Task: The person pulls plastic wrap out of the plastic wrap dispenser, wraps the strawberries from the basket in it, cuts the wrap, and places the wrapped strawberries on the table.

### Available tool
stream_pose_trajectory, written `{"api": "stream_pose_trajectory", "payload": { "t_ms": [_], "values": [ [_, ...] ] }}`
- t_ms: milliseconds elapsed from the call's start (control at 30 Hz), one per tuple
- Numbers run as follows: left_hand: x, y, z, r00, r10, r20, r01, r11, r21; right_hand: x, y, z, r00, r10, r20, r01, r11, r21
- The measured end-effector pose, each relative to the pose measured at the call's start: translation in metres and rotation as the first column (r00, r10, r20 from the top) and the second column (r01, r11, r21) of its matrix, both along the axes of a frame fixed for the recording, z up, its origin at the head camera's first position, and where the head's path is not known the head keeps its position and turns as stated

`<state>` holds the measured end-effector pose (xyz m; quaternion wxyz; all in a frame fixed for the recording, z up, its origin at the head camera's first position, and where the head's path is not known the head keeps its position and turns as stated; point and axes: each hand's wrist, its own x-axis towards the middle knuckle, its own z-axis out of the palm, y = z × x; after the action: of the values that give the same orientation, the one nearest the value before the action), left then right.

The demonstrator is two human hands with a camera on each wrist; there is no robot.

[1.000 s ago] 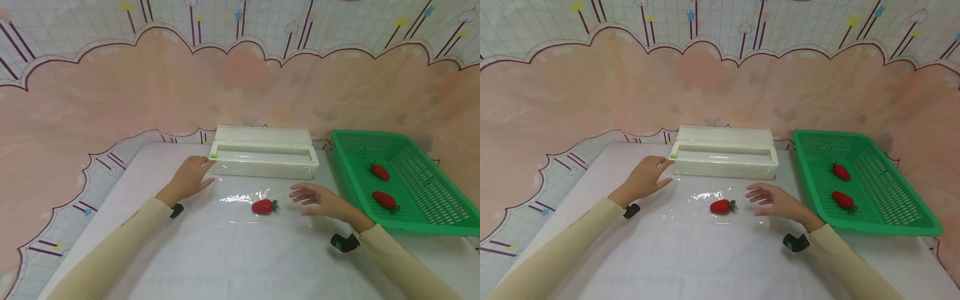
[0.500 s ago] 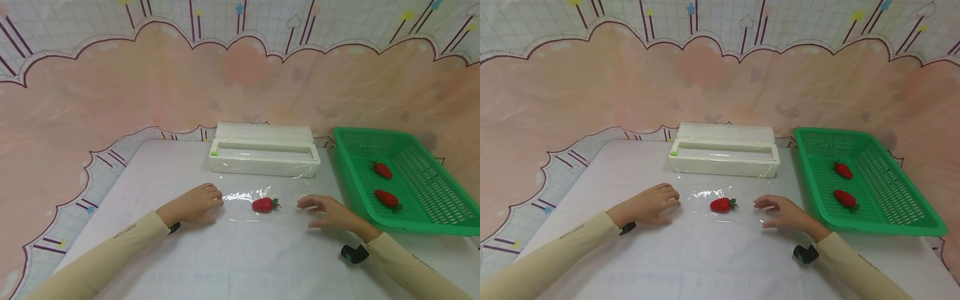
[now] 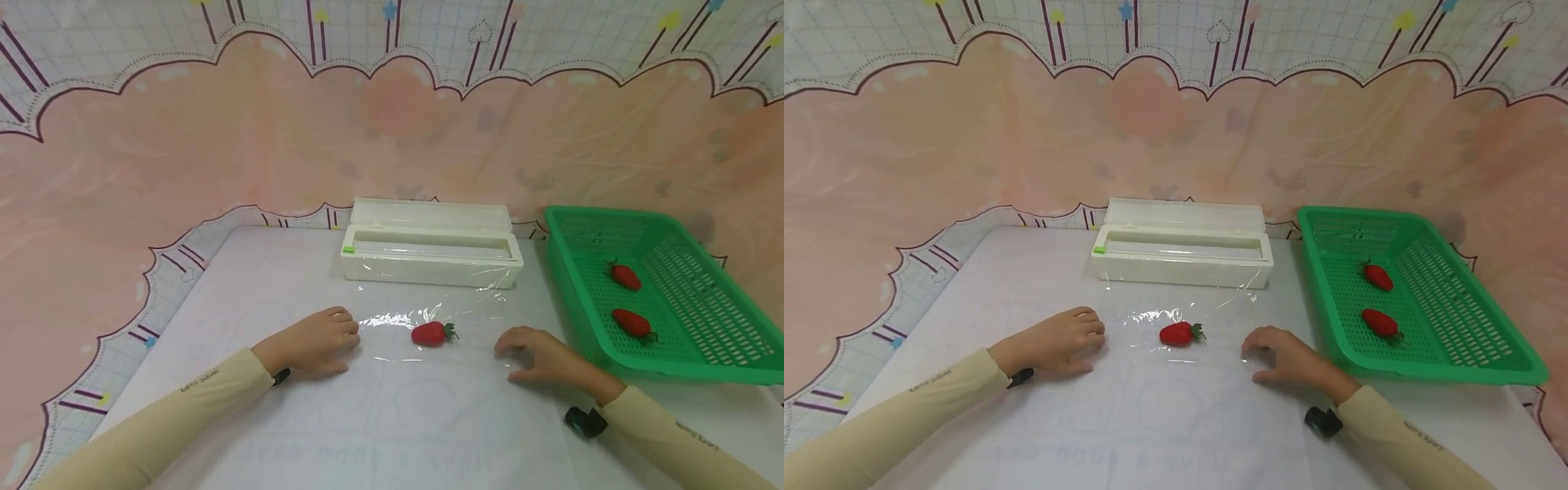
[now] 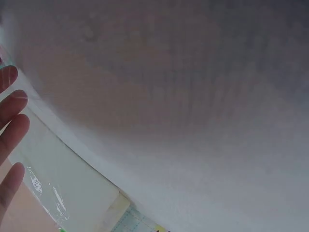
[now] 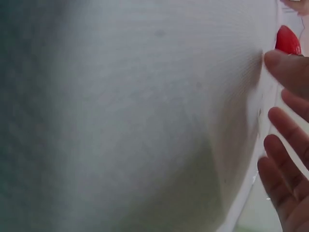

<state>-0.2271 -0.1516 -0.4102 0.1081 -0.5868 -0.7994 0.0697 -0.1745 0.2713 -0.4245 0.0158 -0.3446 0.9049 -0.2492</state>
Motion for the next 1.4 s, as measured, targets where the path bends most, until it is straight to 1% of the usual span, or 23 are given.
{"api": "stream_pose_trajectory", "payload": {
  "t_ms": [67, 133, 200, 267, 333, 400, 433, 500, 633, 700, 767, 900, 967, 1033, 1100, 1167, 1200, 1267, 1400],
  "values": [
    [0.0, 0.0, 0.0, 1.0, 0.001, -0.004, -0.001, 1.0, -0.002, 0.001, -0.002, -0.001, 0.997, 0.021, -0.075, -0.019, 0.999, 0.028],
    [0.001, 0.0, 0.0, 1.0, 0.002, -0.007, -0.002, 1.0, -0.011, 0.001, -0.004, -0.001, 0.982, 0.064, -0.176, -0.055, 0.997, 0.058],
    [0.001, 0.0, 0.001, 1.0, 0.0, -0.01, 0.0, 1.0, -0.023, 0.002, -0.007, 0.0, 0.958, 0.106, -0.266, -0.081, 0.991, 0.105],
    [0.001, 0.001, 0.001, 1.0, -0.009, -0.02, 0.008, 1.0, -0.029, 0.003, -0.009, 0.002, 0.926, 0.143, -0.349, -0.09, 0.982, 0.163],
    [0.001, 0.001, 0.0, 0.999, -0.023, -0.032, 0.022, 0.999, -0.031, 0.004, -0.012, 0.004, 0.896, 0.18, -0.406, -0.092, 0.97, 0.226],
    [0.001, 0.001, -0.001, 0.998, -0.042, -0.052, 0.041, 0.999, -0.023, 0.006, -0.014, 0.005, 0.877, 0.199, -0.438, -0.076, 0.956, 0.283],
    [0.001, 0.001, -0.001, 0.997, -0.049, -0.06, 0.048, 0.999, -0.021, 0.006, -0.014, 0.005, 0.865, 0.209, -0.457, -0.07, 0.95, 0.303],
    [0.001, 0.001, -0.001, 0.996, -0.058, -0.07, 0.057, 0.998, -0.018, 0.005, -0.014, 0.004, 0.847, 0.223, -0.483, -0.051, 0.938, 0.343],
    [0.002, 0.002, -0.001, 0.996, -0.057, -0.07, 0.055, 0.998, -0.03, 0.004, -0.016, 0.002, 0.827, 0.235, -0.511, -0.012, 0.916, 0.401],
    [0.002, 0.002, 0.0, 0.996, -0.054, -0.071, 0.052, 0.998, -0.04, 0.004, -0.017, 0.001, 0.812, 0.25, -0.528, -0.01, 0.91, 0.415],
    [0.002, 0.002, 0.0, 0.996, -0.052, -0.075, 0.048, 0.998, -0.05, 0.004, -0.019, 0.001, 0.787, 0.272, -0.553, -0.013, 0.904, 0.426],
    [0.001, 0.002, 0.001, 0.995, -0.046, -0.09, 0.039, 0.996, -0.077, 0.003, -0.021, 0.001, 0.726, 0.32, -0.609, -0.014, 0.892, 0.452],
    [0.001, 0.002, 0.002, 0.994, -0.043, -0.1, 0.034, 0.996, -0.087, 0.003, -0.022, 0.001, 0.699, 0.336, -0.631, -0.01, 0.887, 0.461],
    [0.001, 0.002, 0.002, 0.993, -0.041, -0.11, 0.032, 0.996, -0.085, 0.003, -0.022, 0.001, 0.675, 0.346, -0.651, -0.006, 0.886, 0.464],
    [0.0, 0.002, 0.002, 0.992, -0.04, -0.122, 0.031, 0.997, -0.073, 0.003, -0.023, 0.002, 0.661, 0.352, -0.663, -0.003, 0.885, 0.467],
    [0.001, 0.002, 0.003, 0.991, -0.031, -0.133, 0.024, 0.998, -0.056, 0.004, -0.022, 0.003, 0.658, 0.354, -0.664, 0.003, 0.881, 0.473],
    [0.001, 0.002, 0.003, 0.991, -0.026, -0.135, 0.02, 0.999, -0.047, 0.004, -0.022, 0.003, 0.665, 0.352, -0.659, 0.005, 0.88, 0.476],
    [0.001, 0.002, 0.003, 0.99, -0.011, -0.139, 0.008, 1.0, -0.026, 0.006, -0.022, 0.005, 0.688, 0.342, -0.64, 0.014, 0.875, 0.483],
    [0.001, 0.001, 0.004, 0.99, 0.035, -0.133, -0.03, 0.999, 0.038, 0.008, -0.02, 0.01, 0.754, 0.289, -0.59, 0.04, 0.877, 0.48]
  ]
}}
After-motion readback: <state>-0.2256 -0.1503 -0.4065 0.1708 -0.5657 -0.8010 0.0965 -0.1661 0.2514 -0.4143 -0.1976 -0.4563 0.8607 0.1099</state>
